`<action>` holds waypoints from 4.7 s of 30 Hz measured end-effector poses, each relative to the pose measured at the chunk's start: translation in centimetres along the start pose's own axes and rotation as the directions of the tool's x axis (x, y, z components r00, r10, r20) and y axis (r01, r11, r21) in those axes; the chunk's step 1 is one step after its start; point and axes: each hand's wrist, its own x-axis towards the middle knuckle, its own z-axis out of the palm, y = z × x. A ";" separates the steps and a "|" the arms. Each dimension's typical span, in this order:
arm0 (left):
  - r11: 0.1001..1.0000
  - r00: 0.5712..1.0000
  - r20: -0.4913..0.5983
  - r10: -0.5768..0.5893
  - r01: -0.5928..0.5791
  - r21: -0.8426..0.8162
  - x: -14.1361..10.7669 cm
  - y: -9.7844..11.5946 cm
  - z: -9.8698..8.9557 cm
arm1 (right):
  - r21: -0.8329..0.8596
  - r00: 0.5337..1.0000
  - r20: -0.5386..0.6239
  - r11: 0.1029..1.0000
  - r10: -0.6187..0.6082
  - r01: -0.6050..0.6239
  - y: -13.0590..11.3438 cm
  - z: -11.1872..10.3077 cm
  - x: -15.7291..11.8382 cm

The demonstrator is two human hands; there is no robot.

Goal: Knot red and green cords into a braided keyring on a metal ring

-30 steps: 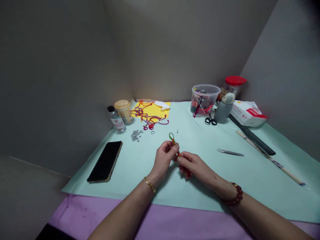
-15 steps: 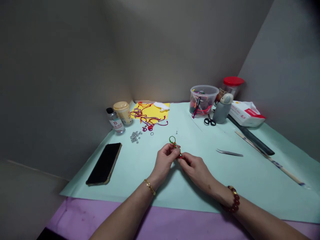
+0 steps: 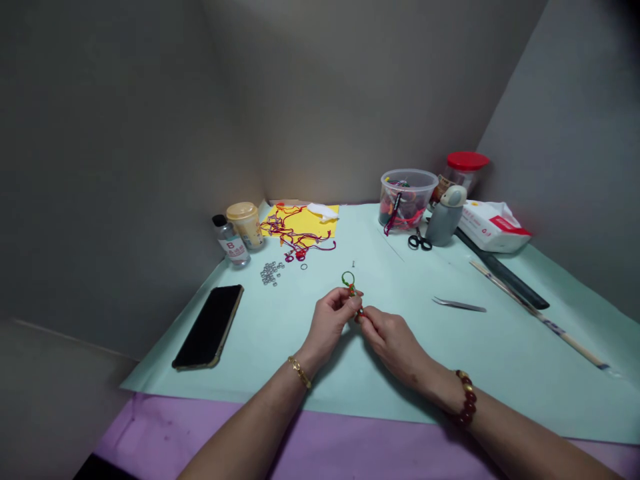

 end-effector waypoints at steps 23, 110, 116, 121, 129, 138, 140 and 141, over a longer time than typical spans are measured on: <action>0.996 0.999 -0.027 0.026 -0.028 -0.084 -0.1 0.1 0.1 | 0.135 0.996 -0.076 0.991 0.034 -0.024 0.0 -0.1 0.1; 0.968 0.923 0.309 -0.229 0.250 -0.029 -1.6 -0.8 1.0 | 0.736 0.952 -0.024 0.650 0.305 -0.190 -0.2 -4.7 2.1; 0.987 0.948 0.289 -0.131 0.098 0.123 -1.6 -0.3 1.2 | 0.649 0.963 0.066 0.722 0.259 -0.239 -0.5 -4.5 2.0; 0.987 0.923 0.351 -0.159 0.156 0.038 -1.7 -1.1 1.2 | 0.636 0.961 0.059 0.731 0.272 -0.246 -0.4 -4.5 2.0; 0.988 0.933 0.327 -0.151 0.146 0.041 -1.7 -1.6 1.5 | 0.680 0.948 -0.015 0.698 0.317 -0.223 0.0 -4.3 2.0; 0.991 0.938 0.322 -0.132 0.126 0.040 -1.7 -1.3 1.5 | 0.671 0.954 0.062 0.695 0.295 -0.258 0.1 -4.6 1.9; 0.990 0.940 0.312 -0.139 0.138 0.026 -1.7 -1.3 1.5 | 0.672 0.950 0.056 0.692 0.309 -0.264 0.4 -4.5 2.0; 0.989 0.941 0.305 -0.145 0.147 0.016 -1.7 -1.2 1.5 | 0.675 0.948 0.052 0.688 0.314 -0.265 0.5 -4.4 2.1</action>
